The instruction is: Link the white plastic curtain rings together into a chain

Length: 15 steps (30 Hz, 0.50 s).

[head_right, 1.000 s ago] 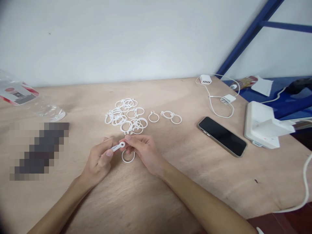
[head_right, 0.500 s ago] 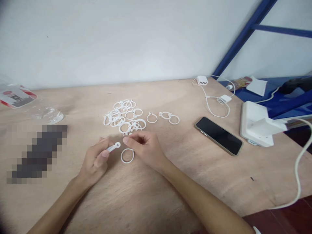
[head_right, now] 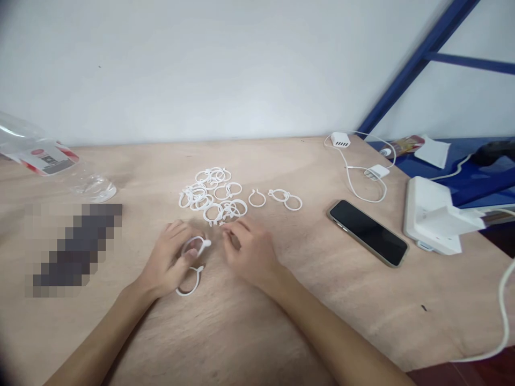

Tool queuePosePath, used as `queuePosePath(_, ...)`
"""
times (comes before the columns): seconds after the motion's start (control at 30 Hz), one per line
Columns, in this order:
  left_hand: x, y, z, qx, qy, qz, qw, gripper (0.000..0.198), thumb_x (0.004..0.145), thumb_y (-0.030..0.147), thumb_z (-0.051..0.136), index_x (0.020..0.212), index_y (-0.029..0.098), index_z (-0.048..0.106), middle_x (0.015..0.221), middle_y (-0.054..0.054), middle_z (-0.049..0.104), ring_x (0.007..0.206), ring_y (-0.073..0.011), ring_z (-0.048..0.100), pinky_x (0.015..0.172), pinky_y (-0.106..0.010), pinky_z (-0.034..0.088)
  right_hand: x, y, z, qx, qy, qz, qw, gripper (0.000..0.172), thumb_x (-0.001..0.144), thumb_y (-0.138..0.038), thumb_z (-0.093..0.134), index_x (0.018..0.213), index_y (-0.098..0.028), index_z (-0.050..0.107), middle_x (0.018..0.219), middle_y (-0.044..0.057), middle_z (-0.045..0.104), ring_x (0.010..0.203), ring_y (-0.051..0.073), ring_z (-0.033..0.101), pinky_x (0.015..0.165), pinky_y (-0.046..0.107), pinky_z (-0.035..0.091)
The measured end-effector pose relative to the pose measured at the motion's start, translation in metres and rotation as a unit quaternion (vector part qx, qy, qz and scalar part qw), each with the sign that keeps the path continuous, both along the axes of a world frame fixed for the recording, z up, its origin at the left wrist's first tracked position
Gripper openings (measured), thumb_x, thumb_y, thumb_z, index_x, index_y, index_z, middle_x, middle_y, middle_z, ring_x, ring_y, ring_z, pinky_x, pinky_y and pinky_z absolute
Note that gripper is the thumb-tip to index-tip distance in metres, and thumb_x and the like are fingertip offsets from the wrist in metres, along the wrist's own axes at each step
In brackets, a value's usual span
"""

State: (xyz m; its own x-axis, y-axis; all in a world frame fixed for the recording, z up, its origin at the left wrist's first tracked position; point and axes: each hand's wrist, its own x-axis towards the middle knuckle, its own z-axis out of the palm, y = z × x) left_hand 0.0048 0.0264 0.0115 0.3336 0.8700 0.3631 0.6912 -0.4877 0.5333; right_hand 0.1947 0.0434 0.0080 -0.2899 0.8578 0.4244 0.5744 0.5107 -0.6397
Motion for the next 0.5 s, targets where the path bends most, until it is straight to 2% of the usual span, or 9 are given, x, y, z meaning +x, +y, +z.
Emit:
queuePosePath(0.1,0.003,-0.002,0.002,0.0,0.022,-0.019,1.0,0.019,0.081,0.021,0.047,0.079,0.019,0.066,0.079,-0.005,0.063,0.078,-0.0218,0.05,0.073,-0.04,0.038,0.007,0.011,-0.006,0.024,-0.087,-0.041,0.995,0.019,0.085,-0.017,0.055,0.097,-0.02,0.069,0.087,0.01,0.063,0.089,0.025,0.056,0.081,0.041,0.047)
queuePosePath(0.23,0.004,-0.001,0.0,0.023,-0.026,-0.024,0.999,0.028,0.086,0.016,0.044,0.068,0.019,0.066,0.079,-0.005,0.062,0.077,-0.0201,0.052,0.073,-0.038,0.041,0.008,0.014,-0.011,0.014,-0.102,-0.021,0.994,0.016,0.088,-0.017,0.053,0.085,-0.02,0.068,0.085,0.009,0.058,0.089,0.024,0.052,0.08,0.04,0.047)
queuePosePath(0.33,0.004,0.0,-0.003,0.042,-0.056,0.017,0.997,0.023,0.088,0.018,0.047,0.074,0.019,0.064,0.08,-0.005,0.063,0.078,-0.0193,0.055,0.074,-0.036,0.044,0.005,0.011,-0.007,-0.017,-0.016,0.008,1.0,0.015,0.089,-0.015,0.051,0.085,-0.018,0.065,0.085,0.008,0.059,0.086,0.021,0.053,0.08,0.036,0.046)
queuePosePath(0.4,0.004,0.0,-0.005,0.042,-0.055,0.055,0.996,0.013,0.088,0.024,0.053,0.088,0.019,0.064,0.084,-0.005,0.065,0.082,-0.02,0.057,0.076,-0.036,0.046,0.002,0.008,-0.002,-0.08,0.068,0.016,0.994,0.013,0.09,-0.02,0.051,0.087,-0.018,0.063,0.083,0.005,0.06,0.08,0.018,0.054,0.075,0.032,0.046)
queuePosePath(0.5,0.005,0.0,-0.006,0.032,-0.045,0.103,0.993,0.033,0.084,0.032,0.06,0.115,0.02,0.056,0.094,-0.005,0.066,0.085,-0.0211,0.058,0.078,-0.038,0.047,-0.006,0.003,0.005,-0.211,0.193,0.036,0.958,0.017,0.091,-0.032,0.051,0.086,-0.02,0.061,0.076,0.0,0.058,0.07,0.014,0.052,0.066,0.028,0.043)
